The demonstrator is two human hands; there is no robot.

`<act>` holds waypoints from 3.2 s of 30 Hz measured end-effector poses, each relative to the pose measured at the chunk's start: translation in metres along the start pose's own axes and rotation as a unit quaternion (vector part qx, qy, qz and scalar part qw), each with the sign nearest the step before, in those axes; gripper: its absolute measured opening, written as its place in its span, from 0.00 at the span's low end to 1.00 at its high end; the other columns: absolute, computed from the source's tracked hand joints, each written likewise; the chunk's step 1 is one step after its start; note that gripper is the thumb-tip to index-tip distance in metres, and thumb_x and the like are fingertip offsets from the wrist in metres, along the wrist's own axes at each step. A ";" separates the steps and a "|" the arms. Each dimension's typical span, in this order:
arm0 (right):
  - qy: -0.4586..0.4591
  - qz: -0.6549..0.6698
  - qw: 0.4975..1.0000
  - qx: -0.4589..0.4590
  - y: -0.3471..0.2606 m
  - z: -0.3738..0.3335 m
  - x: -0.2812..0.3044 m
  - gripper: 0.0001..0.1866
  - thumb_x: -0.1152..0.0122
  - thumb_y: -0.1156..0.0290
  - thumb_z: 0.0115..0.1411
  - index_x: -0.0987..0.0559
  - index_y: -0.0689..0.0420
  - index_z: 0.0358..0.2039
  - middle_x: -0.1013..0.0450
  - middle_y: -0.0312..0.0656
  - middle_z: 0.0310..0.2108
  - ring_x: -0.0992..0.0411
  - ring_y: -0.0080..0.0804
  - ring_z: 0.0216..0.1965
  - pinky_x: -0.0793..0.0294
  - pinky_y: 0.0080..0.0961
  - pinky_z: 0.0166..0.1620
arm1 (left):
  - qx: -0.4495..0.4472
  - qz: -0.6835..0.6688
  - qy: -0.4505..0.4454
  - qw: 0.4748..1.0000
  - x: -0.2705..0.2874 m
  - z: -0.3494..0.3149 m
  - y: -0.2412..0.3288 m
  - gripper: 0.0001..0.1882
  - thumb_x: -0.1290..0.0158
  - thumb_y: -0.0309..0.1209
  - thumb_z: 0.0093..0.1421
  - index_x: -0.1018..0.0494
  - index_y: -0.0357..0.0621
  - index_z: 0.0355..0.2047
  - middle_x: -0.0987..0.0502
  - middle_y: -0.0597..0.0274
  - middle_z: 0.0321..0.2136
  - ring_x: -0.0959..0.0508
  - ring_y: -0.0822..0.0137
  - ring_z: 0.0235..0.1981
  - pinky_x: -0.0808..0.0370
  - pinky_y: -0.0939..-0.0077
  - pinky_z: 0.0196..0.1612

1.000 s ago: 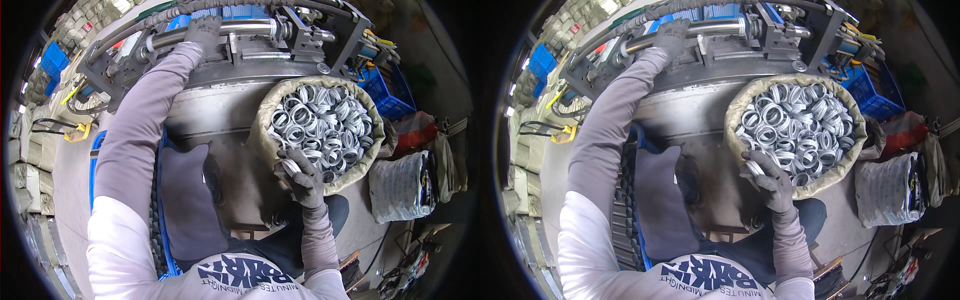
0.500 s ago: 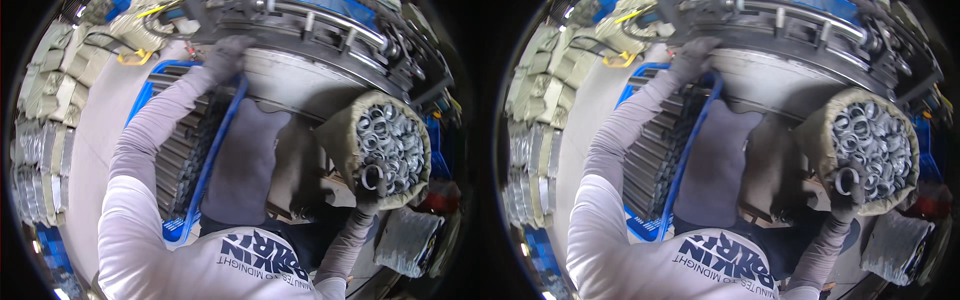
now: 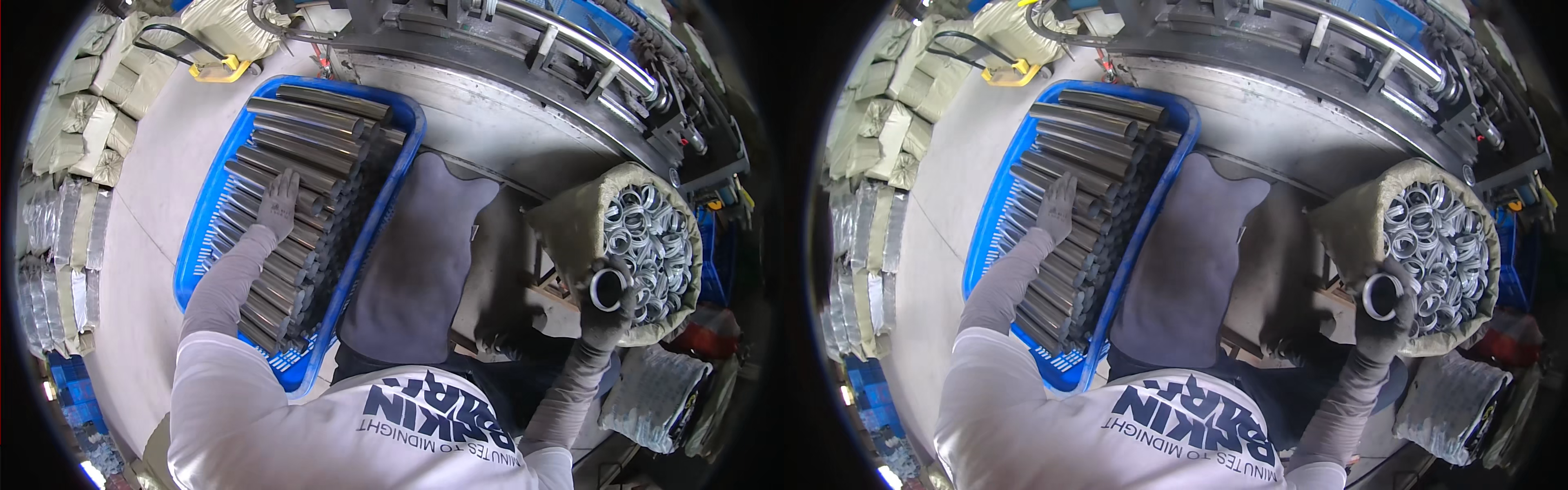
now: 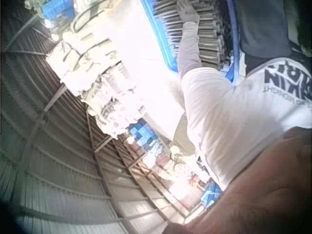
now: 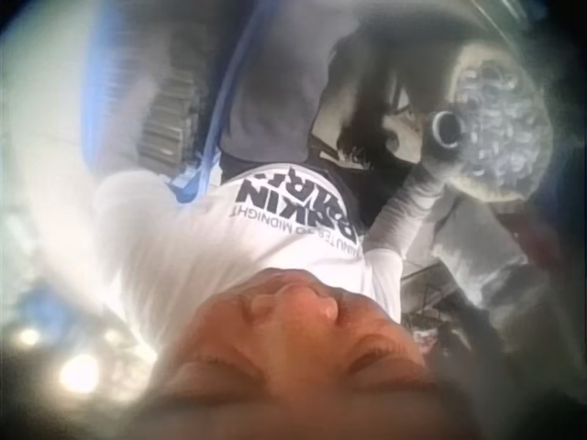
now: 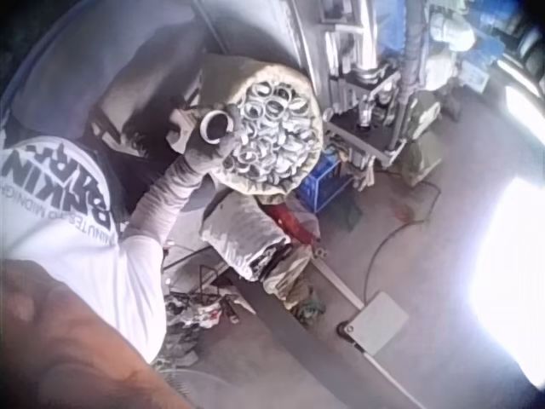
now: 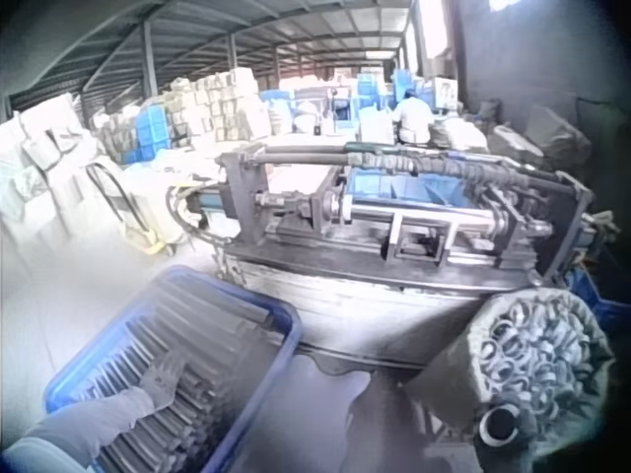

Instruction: Manually fitting metal rings or collars onto the ends of long metal tubes.

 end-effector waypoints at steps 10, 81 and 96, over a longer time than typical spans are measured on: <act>-0.022 -0.023 0.995 -0.092 0.048 0.007 -0.057 0.36 0.59 0.39 0.77 0.22 0.63 0.58 0.19 0.48 0.41 0.21 0.37 0.34 0.18 0.35 0.39 | -0.024 -0.242 0.128 0.961 0.193 0.049 0.011 0.30 0.30 0.35 0.46 0.25 0.46 0.50 0.22 0.56 0.44 0.23 0.49 0.51 0.33 0.44 0.63; 0.126 -0.254 0.952 0.118 0.029 -0.026 -0.080 0.22 0.62 0.63 0.81 0.23 0.66 0.54 0.21 0.48 0.44 0.20 0.35 0.46 0.22 0.30 0.51 | -0.352 -0.365 0.195 0.839 0.374 0.079 0.265 0.30 0.32 0.54 0.54 0.26 0.45 0.46 0.22 0.61 0.32 0.18 0.61 0.35 0.25 0.67 0.41; 0.213 -0.324 0.903 0.184 -0.011 -0.022 -0.030 0.19 0.49 0.63 0.76 0.17 0.65 0.47 0.20 0.43 0.42 0.24 0.28 0.39 0.26 0.24 0.45 | -0.421 -0.544 0.282 0.669 0.382 0.011 0.247 0.35 0.31 0.44 0.59 0.28 0.38 0.61 0.20 0.53 0.48 0.18 0.53 0.43 0.20 0.60 0.52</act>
Point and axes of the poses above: each hand's wrist, its own z-axis towards the middle knuckle, its own x-axis out of the back of the hand, y = z × x, the point moved 6 cm from there along z, towards the middle knuckle
